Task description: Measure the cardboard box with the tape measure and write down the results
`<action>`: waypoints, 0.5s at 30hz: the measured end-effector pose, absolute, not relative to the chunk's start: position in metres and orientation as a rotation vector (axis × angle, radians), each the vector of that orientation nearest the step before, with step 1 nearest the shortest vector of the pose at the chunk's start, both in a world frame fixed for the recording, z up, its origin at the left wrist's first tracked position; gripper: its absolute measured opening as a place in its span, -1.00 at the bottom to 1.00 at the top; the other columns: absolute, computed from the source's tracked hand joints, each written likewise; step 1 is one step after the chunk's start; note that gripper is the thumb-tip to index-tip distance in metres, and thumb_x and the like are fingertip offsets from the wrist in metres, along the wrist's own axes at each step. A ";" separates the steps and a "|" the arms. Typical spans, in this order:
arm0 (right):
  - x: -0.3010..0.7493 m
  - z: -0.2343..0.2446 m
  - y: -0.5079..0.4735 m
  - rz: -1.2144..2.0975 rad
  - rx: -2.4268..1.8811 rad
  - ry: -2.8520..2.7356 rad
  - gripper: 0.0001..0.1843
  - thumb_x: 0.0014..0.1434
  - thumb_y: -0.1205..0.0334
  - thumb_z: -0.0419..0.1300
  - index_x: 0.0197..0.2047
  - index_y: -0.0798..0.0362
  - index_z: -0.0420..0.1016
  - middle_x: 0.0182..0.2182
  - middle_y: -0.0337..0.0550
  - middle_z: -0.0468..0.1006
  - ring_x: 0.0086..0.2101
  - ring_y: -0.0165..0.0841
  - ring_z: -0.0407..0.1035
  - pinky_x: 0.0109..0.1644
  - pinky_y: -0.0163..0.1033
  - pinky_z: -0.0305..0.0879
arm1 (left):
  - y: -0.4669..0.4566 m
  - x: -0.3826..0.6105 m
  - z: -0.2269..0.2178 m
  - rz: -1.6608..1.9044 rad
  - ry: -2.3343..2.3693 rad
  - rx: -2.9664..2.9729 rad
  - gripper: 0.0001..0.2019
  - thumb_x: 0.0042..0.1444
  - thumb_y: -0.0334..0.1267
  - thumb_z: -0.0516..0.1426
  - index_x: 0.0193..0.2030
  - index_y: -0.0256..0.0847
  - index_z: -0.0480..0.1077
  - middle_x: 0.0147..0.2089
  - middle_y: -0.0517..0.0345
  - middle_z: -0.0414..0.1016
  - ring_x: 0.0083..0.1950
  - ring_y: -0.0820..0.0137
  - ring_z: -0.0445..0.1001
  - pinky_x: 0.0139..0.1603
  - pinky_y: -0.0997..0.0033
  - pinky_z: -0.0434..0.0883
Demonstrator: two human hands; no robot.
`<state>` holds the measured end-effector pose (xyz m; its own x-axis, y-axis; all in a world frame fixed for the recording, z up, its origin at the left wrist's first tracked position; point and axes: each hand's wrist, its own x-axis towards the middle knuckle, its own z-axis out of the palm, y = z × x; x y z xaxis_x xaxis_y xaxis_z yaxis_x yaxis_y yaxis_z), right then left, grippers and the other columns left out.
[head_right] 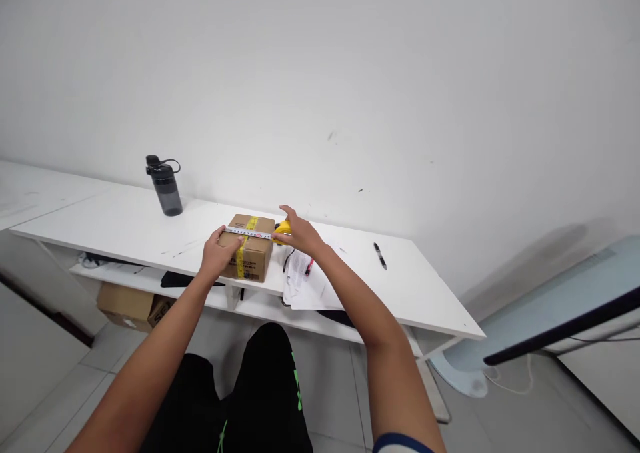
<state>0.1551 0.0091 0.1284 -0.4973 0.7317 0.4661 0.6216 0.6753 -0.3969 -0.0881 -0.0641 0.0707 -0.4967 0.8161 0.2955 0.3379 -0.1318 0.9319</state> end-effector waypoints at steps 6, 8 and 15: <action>0.086 0.140 0.015 0.121 -0.898 -2.265 -0.28 0.18 -0.07 0.21 0.31 0.04 0.17 -0.05 -0.03 0.56 -0.12 -0.17 0.48 -0.06 -0.15 0.36 | -0.067 -0.086 0.075 1.624 1.746 1.275 -0.23 -0.11 -0.06 0.35 0.25 -0.30 0.31 0.25 -0.16 0.38 0.22 0.11 0.40 0.23 0.21 0.34; 0.059 0.142 0.016 0.102 -0.836 -2.312 -0.32 0.19 -0.04 0.21 0.30 0.01 0.20 0.05 -0.02 0.52 -0.04 -0.17 0.45 0.00 -0.15 0.35 | -0.067 -0.087 0.077 1.606 1.751 1.273 -0.24 -0.10 -0.07 0.35 0.24 -0.31 0.31 0.25 -0.17 0.38 0.21 0.12 0.41 0.21 0.22 0.36; 0.003 0.141 0.011 0.163 -0.846 -2.248 -0.43 0.26 -0.02 0.15 0.26 0.03 0.27 0.05 0.02 0.51 -0.01 -0.17 0.42 0.07 -0.12 0.31 | -0.068 -0.089 0.074 1.639 1.579 1.282 -0.32 -0.02 -0.10 0.31 0.25 -0.22 0.29 0.11 -0.10 0.50 0.05 0.16 0.53 0.02 0.24 0.47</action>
<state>0.0030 0.0106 0.1412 -0.5273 0.6171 0.5841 0.5265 0.7769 -0.3454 -0.0890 -0.0675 0.0739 -0.4141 0.8698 0.2683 0.2356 -0.1823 0.9546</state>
